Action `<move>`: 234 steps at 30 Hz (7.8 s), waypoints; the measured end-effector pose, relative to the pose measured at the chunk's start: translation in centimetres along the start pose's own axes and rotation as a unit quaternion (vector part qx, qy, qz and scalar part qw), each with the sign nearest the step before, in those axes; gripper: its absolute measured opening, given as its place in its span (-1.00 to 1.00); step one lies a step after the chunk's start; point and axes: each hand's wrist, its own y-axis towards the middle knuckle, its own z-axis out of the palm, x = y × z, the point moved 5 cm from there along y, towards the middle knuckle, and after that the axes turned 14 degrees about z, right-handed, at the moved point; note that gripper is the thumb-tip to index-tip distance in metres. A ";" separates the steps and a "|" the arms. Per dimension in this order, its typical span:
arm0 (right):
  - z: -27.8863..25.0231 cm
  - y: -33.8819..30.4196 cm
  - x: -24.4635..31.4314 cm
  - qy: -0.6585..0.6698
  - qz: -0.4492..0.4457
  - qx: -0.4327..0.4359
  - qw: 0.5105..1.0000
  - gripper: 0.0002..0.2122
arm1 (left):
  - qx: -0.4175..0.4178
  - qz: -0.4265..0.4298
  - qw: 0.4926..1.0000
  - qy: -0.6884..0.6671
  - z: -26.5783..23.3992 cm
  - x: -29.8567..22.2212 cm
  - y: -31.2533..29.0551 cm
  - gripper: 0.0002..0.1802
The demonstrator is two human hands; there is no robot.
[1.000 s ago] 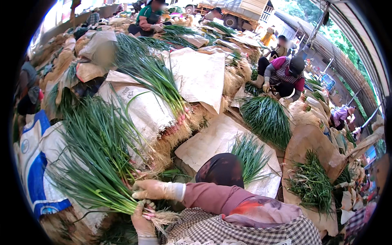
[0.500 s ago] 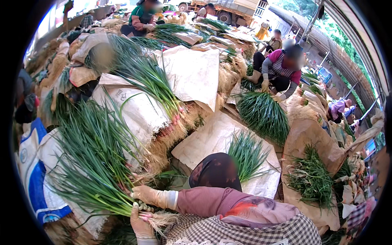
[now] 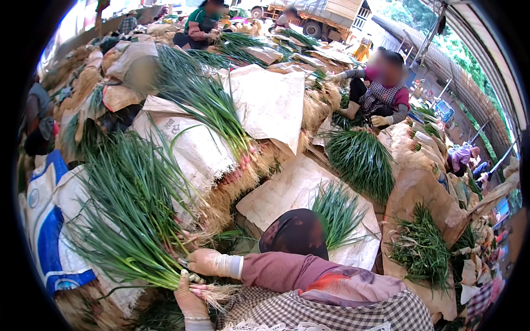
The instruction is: The person picks up bunches of green onions from a pile, removes individual onions to sort or trim them, and organizes them into bundles by hand.
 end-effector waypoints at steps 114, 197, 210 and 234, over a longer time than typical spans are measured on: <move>-0.3 -3.5 1.0 -0.106 -0.080 0.187 0.973 -0.62 | 0.131 -0.008 0.985 -0.109 1.8 -1.8 2.3 -0.67; -31.5 -30.1 -1.8 -0.186 -0.149 -0.889 0.392 -0.72 | 0.034 -0.151 0.986 -0.058 1.5 0.8 5.8 -0.73; -31.2 -29.7 -1.2 -0.196 -0.132 -0.882 0.408 -0.73 | 0.022 -0.108 0.993 -0.030 2.8 -0.3 5.2 -0.76; -30.7 -29.4 -0.3 -0.239 -0.102 -0.880 0.397 -0.75 | 0.016 -0.072 0.996 -0.059 2.1 -0.6 5.5 -0.76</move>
